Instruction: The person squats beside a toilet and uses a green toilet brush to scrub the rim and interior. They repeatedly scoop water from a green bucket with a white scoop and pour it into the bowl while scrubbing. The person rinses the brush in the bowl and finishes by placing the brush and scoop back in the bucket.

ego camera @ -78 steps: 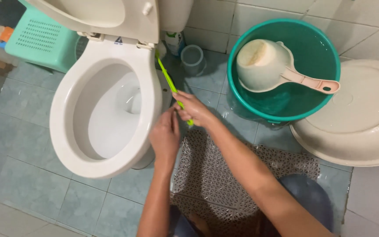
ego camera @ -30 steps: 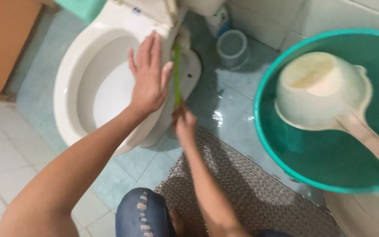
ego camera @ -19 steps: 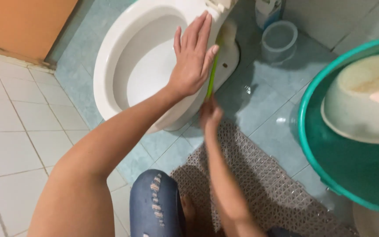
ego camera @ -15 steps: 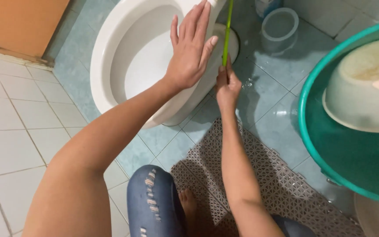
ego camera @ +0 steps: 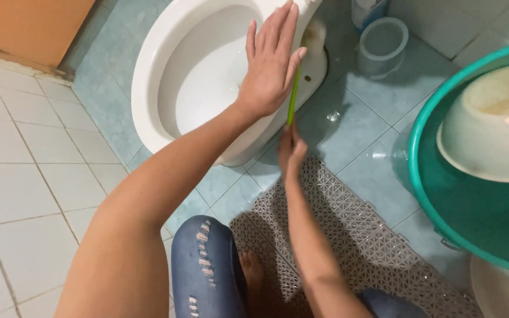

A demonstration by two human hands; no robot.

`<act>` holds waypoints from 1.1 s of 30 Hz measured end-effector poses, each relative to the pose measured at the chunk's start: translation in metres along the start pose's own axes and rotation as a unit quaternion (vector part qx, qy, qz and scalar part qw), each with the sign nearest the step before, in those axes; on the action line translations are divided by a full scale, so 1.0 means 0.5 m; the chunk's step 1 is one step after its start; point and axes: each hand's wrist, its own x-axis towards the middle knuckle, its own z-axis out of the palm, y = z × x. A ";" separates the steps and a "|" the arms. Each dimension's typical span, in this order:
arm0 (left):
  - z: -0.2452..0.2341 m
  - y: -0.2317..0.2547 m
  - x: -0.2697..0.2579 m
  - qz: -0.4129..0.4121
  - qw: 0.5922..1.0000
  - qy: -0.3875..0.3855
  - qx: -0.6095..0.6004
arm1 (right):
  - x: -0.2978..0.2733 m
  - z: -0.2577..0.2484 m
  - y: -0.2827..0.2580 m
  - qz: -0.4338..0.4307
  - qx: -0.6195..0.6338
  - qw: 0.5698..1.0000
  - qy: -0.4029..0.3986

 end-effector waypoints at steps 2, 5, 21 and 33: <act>0.003 -0.001 0.004 0.004 1.000 0.010 -0.011 | 0.037 -0.021 0.027 -0.037 -0.048 0.998 -0.007; 0.014 -0.014 0.004 0.010 0.999 0.026 -0.021 | 0.164 -0.062 -0.034 -0.160 -0.152 0.975 -0.004; -0.008 0.004 -0.004 0.013 0.999 0.022 -0.048 | 0.155 -0.007 -0.234 0.096 0.127 0.986 -0.048; -0.013 0.005 -0.002 0.013 0.998 0.018 -0.051 | 0.117 0.020 -0.351 0.218 0.209 0.951 -0.073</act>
